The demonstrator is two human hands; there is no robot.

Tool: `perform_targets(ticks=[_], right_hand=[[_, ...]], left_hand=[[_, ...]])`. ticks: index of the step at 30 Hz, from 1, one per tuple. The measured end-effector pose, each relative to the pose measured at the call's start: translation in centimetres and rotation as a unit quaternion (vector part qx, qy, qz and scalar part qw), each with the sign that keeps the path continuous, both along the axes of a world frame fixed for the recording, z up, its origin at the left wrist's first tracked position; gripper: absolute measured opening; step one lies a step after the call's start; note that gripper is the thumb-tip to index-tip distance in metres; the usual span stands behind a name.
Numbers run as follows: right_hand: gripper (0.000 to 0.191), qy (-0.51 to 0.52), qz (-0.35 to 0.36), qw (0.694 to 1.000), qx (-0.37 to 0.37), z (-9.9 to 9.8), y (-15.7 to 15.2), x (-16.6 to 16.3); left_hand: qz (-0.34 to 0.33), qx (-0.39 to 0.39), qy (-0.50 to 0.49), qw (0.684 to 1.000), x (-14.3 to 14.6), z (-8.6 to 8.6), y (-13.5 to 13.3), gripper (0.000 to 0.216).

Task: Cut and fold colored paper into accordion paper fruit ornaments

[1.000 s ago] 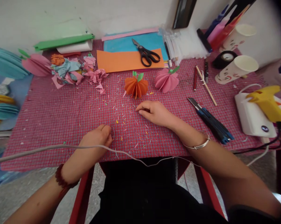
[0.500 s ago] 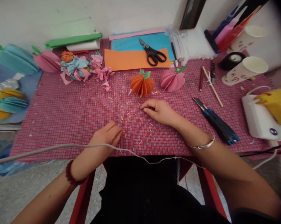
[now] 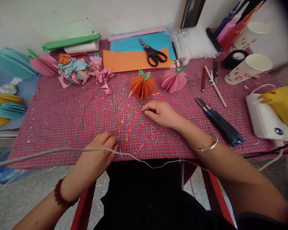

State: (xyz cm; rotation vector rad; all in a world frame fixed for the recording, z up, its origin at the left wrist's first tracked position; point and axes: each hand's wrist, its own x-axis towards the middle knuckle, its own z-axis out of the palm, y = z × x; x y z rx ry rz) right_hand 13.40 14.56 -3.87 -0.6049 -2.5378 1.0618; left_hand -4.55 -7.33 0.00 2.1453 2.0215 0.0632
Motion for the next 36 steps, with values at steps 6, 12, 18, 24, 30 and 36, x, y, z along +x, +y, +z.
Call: perform_targets(ticks=[6, 12, 18, 24, 30, 36], right_hand=[[0.018, 0.004, 0.003, 1.0, 0.001, 0.0, 0.0, 0.0], [0.018, 0.004, 0.007, 1.0, 0.005, 0.2, 0.1, 0.0], [0.019, -0.003, 0.005, 1.0, 0.0, 0.2, 0.0, 0.0], [0.018, -0.002, 0.002, 1.0, -0.008, 0.2, 0.0, 0.0], [0.019, 0.0, 0.001, 1.0, -0.004, 0.0, 0.0, -0.1], [0.018, 0.003, -0.001, 1.0, -0.003, 0.1, 0.0, 0.0]], left_hand=[[0.023, -0.023, 0.028, 0.999, -0.5, -0.6, 0.9, 0.019], [-0.013, 0.012, -0.074, 0.997, -1.9, -0.6, 1.0, 0.016], [-0.153, -0.019, -0.093, 0.984, -1.6, 0.3, 0.2, 0.034], [-0.293, -0.036, 0.037, 0.955, -0.6, 1.8, 0.4, 0.028], [-0.299, 0.019, 0.103, 0.948, 0.7, 0.9, -0.3, 0.022], [-0.203, 0.024, 0.018, 0.979, -0.3, 0.6, -0.4, 0.016]])
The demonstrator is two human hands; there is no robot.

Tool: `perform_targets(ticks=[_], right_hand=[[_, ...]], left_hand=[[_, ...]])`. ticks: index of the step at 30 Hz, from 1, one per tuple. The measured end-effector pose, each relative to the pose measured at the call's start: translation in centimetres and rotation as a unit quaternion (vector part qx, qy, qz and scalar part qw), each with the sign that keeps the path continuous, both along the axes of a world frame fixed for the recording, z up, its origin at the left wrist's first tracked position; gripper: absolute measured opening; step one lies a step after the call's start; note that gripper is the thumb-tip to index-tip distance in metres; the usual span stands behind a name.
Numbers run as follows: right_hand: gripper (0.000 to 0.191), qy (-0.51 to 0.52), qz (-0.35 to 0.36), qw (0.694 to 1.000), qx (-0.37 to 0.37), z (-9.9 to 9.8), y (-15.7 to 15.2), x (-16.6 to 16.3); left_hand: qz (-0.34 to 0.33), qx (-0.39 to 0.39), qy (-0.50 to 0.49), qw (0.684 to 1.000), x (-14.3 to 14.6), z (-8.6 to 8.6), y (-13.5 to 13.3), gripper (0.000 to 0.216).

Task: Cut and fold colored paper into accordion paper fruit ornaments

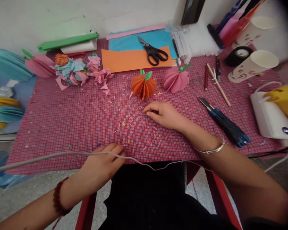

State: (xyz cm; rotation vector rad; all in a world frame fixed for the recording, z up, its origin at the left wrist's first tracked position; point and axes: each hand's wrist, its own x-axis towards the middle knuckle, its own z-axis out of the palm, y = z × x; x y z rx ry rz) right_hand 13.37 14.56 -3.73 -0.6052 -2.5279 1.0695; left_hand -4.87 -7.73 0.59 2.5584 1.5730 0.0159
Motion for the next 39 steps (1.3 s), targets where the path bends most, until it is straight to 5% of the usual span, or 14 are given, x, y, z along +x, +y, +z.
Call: perform_targets(ticks=[5, 9, 13, 22, 30, 39], right_hand=[[0.018, -0.003, 0.0, 1.0, 0.003, -0.1, 0.1, 0.0], [0.019, 0.005, 0.005, 1.0, 0.003, -0.3, 0.1, 0.0], [0.02, 0.003, 0.006, 1.0, -0.004, -0.2, 0.1, 0.1], [0.018, -0.01, 0.003, 1.0, -0.003, 0.0, 0.1, 0.1], [0.018, -0.007, 0.005, 1.0, -0.009, 0.1, 0.0, 0.1], [0.018, -0.02, 0.006, 1.0, -0.007, 0.2, 0.0, 0.0]], left_hand=[[0.211, -0.076, -0.08, 0.971, -3.3, 0.5, 3.4, 0.018], [0.288, -0.151, -0.124, 0.937, -5.1, 0.4, 6.2, 0.021], [0.241, -0.181, -0.093, 0.949, -4.8, 0.5, 7.0, 0.022], [0.155, -0.089, 0.152, 0.972, -1.7, 0.4, 5.8, 0.019], [0.247, -0.095, -0.035, 0.964, -4.5, 0.5, 8.6, 0.016], [0.162, -0.118, -0.013, 0.98, -2.9, 0.6, 9.1, 0.021]])
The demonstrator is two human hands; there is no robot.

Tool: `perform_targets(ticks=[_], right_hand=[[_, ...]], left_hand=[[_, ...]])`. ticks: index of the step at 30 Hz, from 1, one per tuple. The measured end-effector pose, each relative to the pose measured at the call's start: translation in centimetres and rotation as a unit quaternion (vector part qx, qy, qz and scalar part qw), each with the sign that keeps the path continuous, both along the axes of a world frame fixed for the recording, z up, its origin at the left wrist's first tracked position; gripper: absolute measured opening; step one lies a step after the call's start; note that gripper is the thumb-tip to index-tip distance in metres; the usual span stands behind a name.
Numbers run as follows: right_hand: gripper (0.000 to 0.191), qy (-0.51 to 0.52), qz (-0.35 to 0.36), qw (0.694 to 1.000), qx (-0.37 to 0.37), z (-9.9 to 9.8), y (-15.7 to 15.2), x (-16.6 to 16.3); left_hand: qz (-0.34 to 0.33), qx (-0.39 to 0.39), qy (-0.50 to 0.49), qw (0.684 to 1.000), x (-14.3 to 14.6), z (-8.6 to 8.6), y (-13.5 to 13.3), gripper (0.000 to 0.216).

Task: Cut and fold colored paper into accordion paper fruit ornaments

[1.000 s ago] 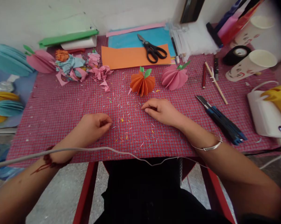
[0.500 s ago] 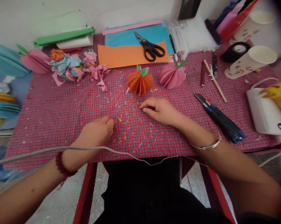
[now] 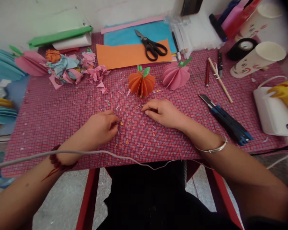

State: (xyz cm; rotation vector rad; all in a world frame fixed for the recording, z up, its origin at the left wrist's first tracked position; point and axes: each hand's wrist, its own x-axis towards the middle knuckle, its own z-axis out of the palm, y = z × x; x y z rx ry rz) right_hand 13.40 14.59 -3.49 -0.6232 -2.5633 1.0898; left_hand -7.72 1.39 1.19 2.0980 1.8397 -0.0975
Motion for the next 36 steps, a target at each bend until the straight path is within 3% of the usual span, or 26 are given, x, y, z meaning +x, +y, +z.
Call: perform_targets(ticks=[6, 9, 12, 18, 21, 25, 29, 33, 36], right_hand=[[0.018, 0.004, -0.002, 1.0, 0.003, 0.0, 0.0, -0.1], [0.018, 0.006, 0.002, 1.0, 0.002, -0.1, 0.0, 0.0], [0.017, 0.007, 0.004, 1.0, 0.003, -0.1, 0.1, 0.0], [0.017, 0.009, 0.006, 1.0, 0.0, -0.1, 0.1, 0.0], [0.017, 0.008, 0.004, 1.0, -0.003, -0.1, 0.1, 0.0], [0.017, 0.005, 0.008, 1.0, 0.002, -0.2, 0.1, 0.0], [0.017, 0.006, 0.008, 1.0, 0.009, -0.2, 0.1, 0.0], [0.017, 0.003, 0.008, 1.0, 0.005, 0.0, 0.1, 0.0], [0.017, 0.003, 0.01, 1.0, -0.001, 0.1, 0.1, 0.1]], left_hand=[[0.005, 0.026, 0.111, 0.994, 2.4, 0.0, 0.2, 0.022], [0.018, 0.043, 0.12, 0.992, 2.6, -0.4, 0.4, 0.018], [0.033, 0.043, 0.07, 0.996, 1.3, -0.8, 0.4, 0.016], [0.072, -0.011, -0.13, 0.989, -1.8, -0.4, 0.1, 0.019], [0.031, -0.017, -0.113, 0.993, -1.9, -0.2, 0.1, 0.022], [-0.061, -0.015, -0.021, 0.998, -1.1, -0.2, 0.1, 0.025], [-0.108, -0.032, 0.049, 0.992, -0.4, 0.4, 0.2, 0.022], [-0.132, -0.04, 0.028, 0.99, -0.4, 1.0, 0.7, 0.018], [-0.122, -0.034, -0.001, 0.992, -1.0, 0.4, 0.9, 0.018]])
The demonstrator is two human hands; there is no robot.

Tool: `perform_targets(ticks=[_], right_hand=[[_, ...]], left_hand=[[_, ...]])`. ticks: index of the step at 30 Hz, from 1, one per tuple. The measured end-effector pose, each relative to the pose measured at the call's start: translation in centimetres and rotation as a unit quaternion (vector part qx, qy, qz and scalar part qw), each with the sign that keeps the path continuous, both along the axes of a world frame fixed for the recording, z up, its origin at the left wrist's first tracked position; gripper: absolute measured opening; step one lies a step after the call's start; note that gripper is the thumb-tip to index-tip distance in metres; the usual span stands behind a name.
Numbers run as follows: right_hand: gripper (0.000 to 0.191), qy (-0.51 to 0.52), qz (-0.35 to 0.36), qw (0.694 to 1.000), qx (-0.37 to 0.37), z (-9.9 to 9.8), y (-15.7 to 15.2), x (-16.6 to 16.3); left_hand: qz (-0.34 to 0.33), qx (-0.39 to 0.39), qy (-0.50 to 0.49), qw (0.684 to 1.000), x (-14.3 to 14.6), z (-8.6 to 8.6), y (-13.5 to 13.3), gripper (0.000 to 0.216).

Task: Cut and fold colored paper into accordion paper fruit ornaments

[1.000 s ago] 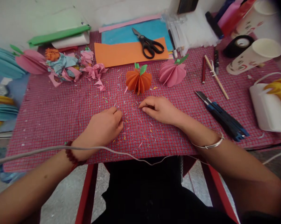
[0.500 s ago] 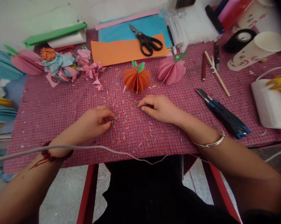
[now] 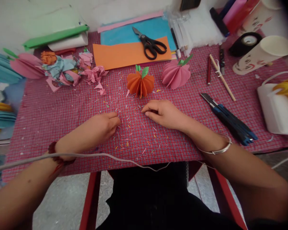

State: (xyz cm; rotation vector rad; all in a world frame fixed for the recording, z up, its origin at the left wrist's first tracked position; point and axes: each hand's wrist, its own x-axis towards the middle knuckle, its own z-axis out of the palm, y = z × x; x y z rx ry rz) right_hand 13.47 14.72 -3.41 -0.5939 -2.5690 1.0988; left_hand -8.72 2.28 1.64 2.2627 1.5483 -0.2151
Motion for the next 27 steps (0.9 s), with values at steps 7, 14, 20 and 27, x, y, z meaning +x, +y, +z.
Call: perform_targets(ticks=[7, 14, 20, 27], right_hand=[[0.017, -0.001, 0.0, 1.0, 0.004, -0.1, 0.0, 0.0], [0.017, 0.001, 0.014, 1.0, 0.013, -0.1, 0.1, 0.1], [0.018, 0.002, 0.021, 1.0, 0.021, -0.1, 0.1, 0.2], [0.018, -0.005, 0.017, 1.0, 0.013, 0.1, 0.1, 0.1]], left_hand=[[0.145, 0.056, -0.09, 0.984, -3.3, -0.6, 1.0, 0.012], [0.151, 0.116, 0.015, 0.982, -7.1, -1.1, 4.5, 0.019], [0.168, 0.166, 0.027, 0.971, -7.6, -0.1, 4.4, 0.017], [0.138, 0.232, 0.061, 0.961, -7.0, 0.1, 5.9, 0.019]])
